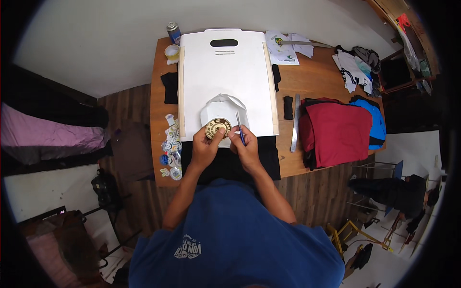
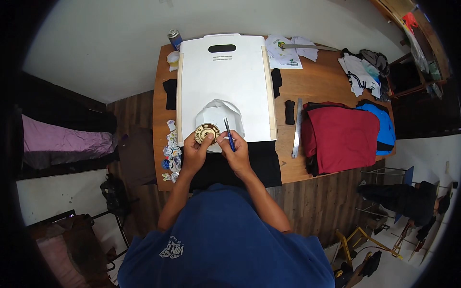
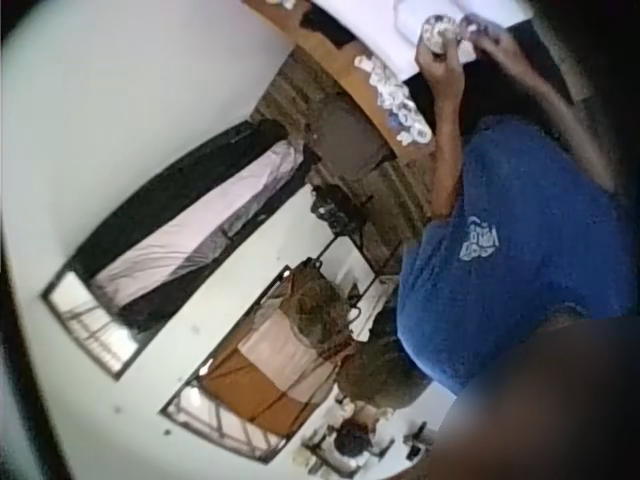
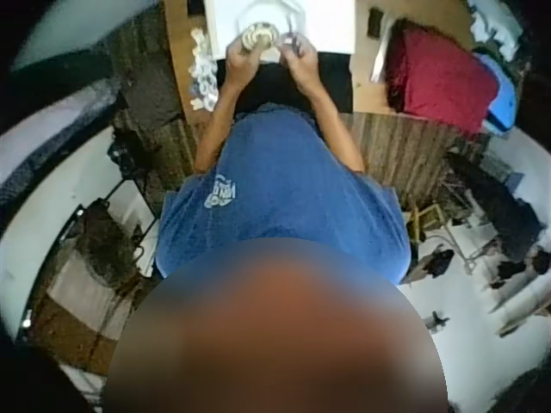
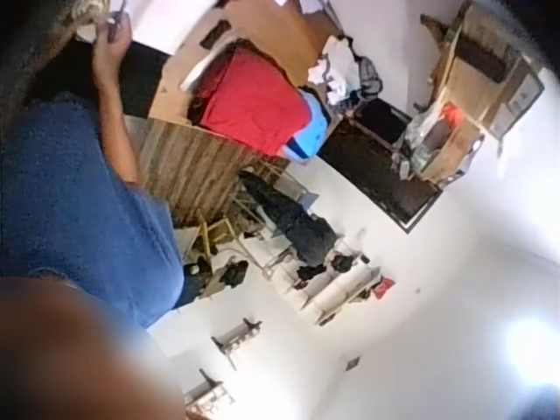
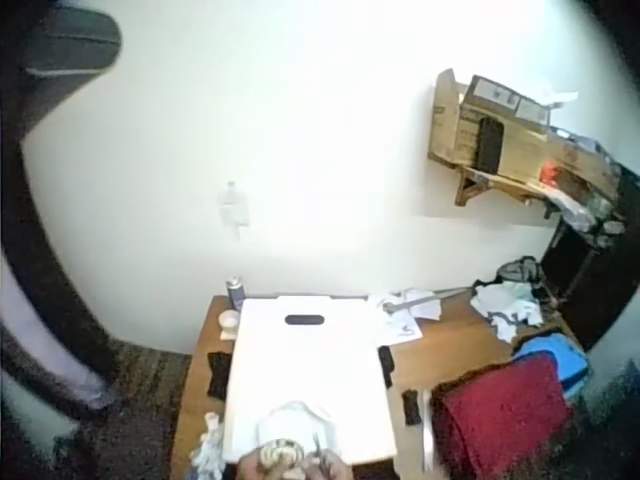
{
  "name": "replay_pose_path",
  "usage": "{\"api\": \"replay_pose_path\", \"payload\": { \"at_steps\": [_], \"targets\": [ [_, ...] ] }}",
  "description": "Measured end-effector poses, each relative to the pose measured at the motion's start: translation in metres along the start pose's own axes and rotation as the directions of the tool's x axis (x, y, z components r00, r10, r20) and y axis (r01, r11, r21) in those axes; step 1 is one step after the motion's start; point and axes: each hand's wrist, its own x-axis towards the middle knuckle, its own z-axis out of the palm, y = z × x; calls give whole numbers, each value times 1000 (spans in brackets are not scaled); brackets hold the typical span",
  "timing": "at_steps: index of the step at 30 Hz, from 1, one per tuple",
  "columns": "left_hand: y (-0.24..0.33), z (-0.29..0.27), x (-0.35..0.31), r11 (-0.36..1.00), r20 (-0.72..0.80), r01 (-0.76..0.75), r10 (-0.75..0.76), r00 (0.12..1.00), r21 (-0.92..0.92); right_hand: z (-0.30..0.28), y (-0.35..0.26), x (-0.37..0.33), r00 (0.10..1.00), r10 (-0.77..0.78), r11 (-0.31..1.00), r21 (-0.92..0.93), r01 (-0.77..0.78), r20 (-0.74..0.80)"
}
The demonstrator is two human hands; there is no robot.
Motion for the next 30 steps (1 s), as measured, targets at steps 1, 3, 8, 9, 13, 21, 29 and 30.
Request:
{"api": "replay_pose_path", "payload": {
  "at_steps": [1, 3, 8, 9, 13, 21, 29, 30],
  "targets": [
    [0, 1, -1, 1000, -11, -9, 9, 1000, -4, 0, 3, -2, 1000, -10, 1000, -10, 10, -5],
    [2, 3, -2, 1000, -21, -21, 21, 1000, -8, -1, 5, -5, 1000, -23, 1000, -20, 23, -9],
    [3, 7, -2, 999, -33, 25, -27, 999, -34, -5, 4, -11, 988, -126, 967, 234, 101, 91],
    [3, 8, -2, 998, -93, -47, 43, 995, -39, -5, 4, -12, 995, -55, 980, 195, 38, 84],
    [4, 13, -1, 996, -92, -48, 41, 995, -73, -4, 7, -15, 993, -74, 990, 123, 63, 87],
    [1, 17, 2, 994, -144, -77, 65, 987, -75, -4, 14, -16, 981, -172, 984, -30, 175, 93],
    [-1, 21, 3, 999, -107, 9, -14, 994, -53, -3, 19, -14, 956, -249, 969, 36, 246, 158],
    [-1, 21, 3, 996, -146, -71, 62, 987, -58, -3, 20, -14, 975, -173, 984, -5, 176, 142]
  ]
}}
